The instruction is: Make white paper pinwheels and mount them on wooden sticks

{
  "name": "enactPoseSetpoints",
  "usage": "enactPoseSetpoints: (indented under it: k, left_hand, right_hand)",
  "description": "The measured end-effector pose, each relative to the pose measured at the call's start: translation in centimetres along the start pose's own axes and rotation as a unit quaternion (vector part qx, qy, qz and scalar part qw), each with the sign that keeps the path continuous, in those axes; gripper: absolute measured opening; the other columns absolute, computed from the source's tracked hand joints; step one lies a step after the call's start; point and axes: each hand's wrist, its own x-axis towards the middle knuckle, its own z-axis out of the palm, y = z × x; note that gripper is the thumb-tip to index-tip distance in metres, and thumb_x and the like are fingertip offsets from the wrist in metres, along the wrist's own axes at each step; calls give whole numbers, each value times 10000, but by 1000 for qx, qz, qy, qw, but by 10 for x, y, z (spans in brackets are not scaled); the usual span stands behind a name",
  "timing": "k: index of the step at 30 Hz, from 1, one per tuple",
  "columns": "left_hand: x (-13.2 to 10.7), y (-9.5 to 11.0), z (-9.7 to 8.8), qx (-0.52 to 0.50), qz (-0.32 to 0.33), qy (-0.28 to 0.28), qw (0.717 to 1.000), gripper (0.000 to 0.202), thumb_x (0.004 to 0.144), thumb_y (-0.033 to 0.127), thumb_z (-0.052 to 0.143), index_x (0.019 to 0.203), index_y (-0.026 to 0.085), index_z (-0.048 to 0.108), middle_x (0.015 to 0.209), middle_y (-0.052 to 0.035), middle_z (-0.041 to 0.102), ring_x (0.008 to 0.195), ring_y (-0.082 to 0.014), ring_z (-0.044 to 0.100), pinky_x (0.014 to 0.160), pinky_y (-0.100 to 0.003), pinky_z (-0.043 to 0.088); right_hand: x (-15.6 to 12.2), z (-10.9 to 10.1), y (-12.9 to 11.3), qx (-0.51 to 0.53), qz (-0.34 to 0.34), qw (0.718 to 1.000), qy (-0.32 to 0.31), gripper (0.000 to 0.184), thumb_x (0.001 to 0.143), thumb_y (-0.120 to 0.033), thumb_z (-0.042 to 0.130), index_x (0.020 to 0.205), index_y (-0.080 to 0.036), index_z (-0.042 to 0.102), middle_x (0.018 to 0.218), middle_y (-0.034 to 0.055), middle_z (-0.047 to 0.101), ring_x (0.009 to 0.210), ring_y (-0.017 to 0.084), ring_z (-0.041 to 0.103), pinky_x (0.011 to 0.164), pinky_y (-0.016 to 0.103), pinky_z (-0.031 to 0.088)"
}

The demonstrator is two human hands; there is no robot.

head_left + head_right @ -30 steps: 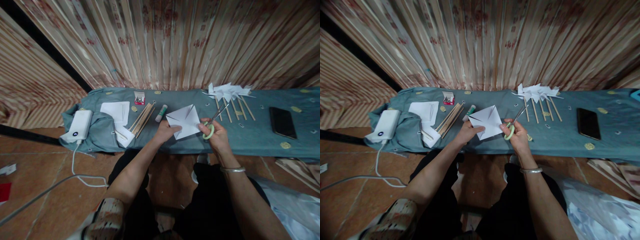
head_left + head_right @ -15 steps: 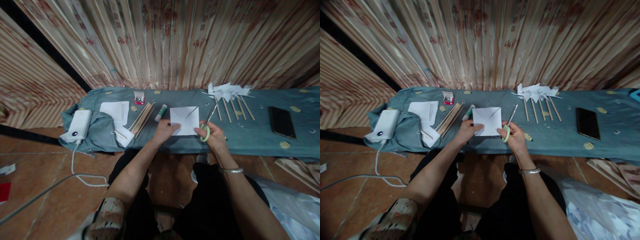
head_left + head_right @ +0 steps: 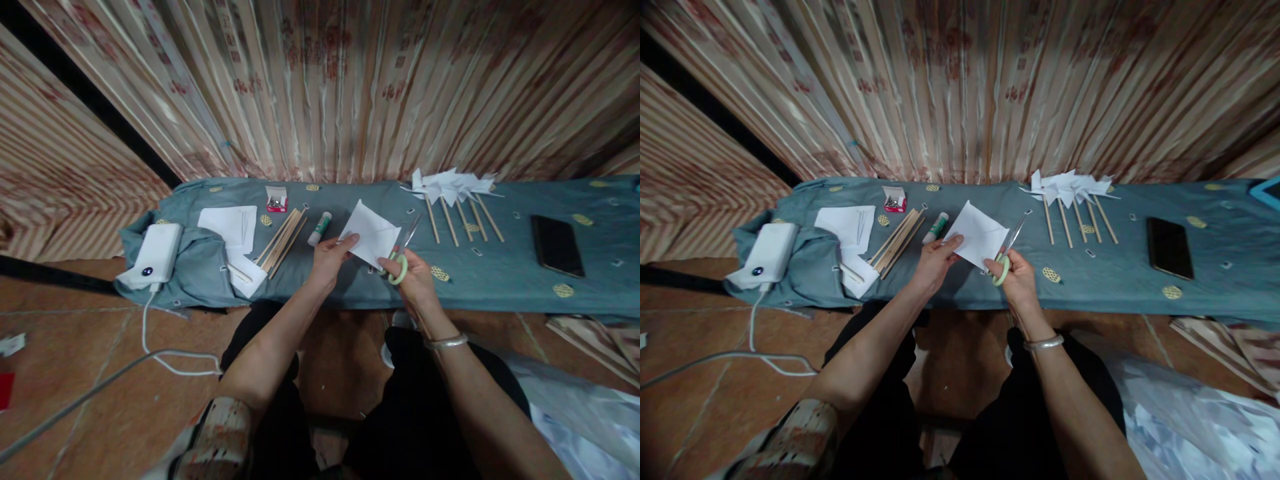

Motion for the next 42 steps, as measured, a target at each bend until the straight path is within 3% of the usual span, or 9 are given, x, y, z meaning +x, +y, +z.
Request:
enactPoseSetpoints:
  k: [9, 16, 20, 24, 27, 33, 42]
  left_hand:
    - [1, -11, 7, -56, -24, 37, 997, 416, 526, 409, 902, 775, 139, 707, 788, -55, 723, 796, -205, 668, 735, -316, 524]
    - [4, -3, 3, -61, -4, 53, 997, 463, 501, 416, 909, 801, 143, 686, 786, -59, 733, 824, -230, 693, 764, -340, 550]
    - [9, 7, -3, -61, 27, 59, 996, 493, 497, 441, 905, 815, 140, 679, 801, -58, 737, 817, -225, 701, 752, -329, 556]
    - [13, 13, -7, -56, 41, 64, 996, 493, 508, 461, 895, 807, 139, 672, 773, -53, 733, 819, -227, 709, 751, -321, 557]
    - [12, 13, -6, -47, 37, 63, 996, 470, 548, 466, 876, 815, 138, 671, 792, -68, 739, 873, -243, 713, 791, -339, 556]
    - [9, 11, -4, -25, 28, 67, 997, 416, 603, 464, 845, 820, 147, 684, 824, -72, 747, 872, -235, 712, 779, -326, 557]
    - [9, 7, -3, -15, 29, 70, 997, 378, 653, 454, 811, 842, 154, 681, 839, -77, 743, 878, -248, 705, 742, -338, 556]
  right_hand:
    - [-2, 7, 2, -33, -20, 999, -37, 473, 481, -462, 875, 833, -233, 658, 628, -53, 653, 568, 127, 542, 556, 251, 407]
    - [-7, 1, 3, -83, -32, 993, -75, 469, 581, -570, 830, 840, -226, 645, 654, -22, 669, 609, 144, 576, 589, 261, 438]
    - [-13, -8, 3, -97, 0, 981, -168, 474, 705, -617, 740, 934, -209, 668, 791, 35, 731, 709, 161, 638, 694, 292, 490]
    - [-21, -10, 0, -147, 59, 948, -277, 529, 698, -641, 734, 964, -186, 686, 814, 58, 735, 713, 164, 646, 661, 288, 499]
    - [-25, -7, -3, -181, 71, 927, -321, 531, 714, -647, 715, 969, -182, 690, 811, 58, 729, 710, 164, 647, 638, 282, 500]
    - [-24, -3, -3, -192, 54, 927, -317, 520, 736, -665, 676, 933, -185, 691, 752, 33, 699, 641, 139, 602, 588, 265, 472]
    - [-23, -2, -1, -168, 81, 935, -301, 579, 665, -714, 710, 890, -182, 682, 692, 22, 666, 611, 130, 574, 565, 257, 447]
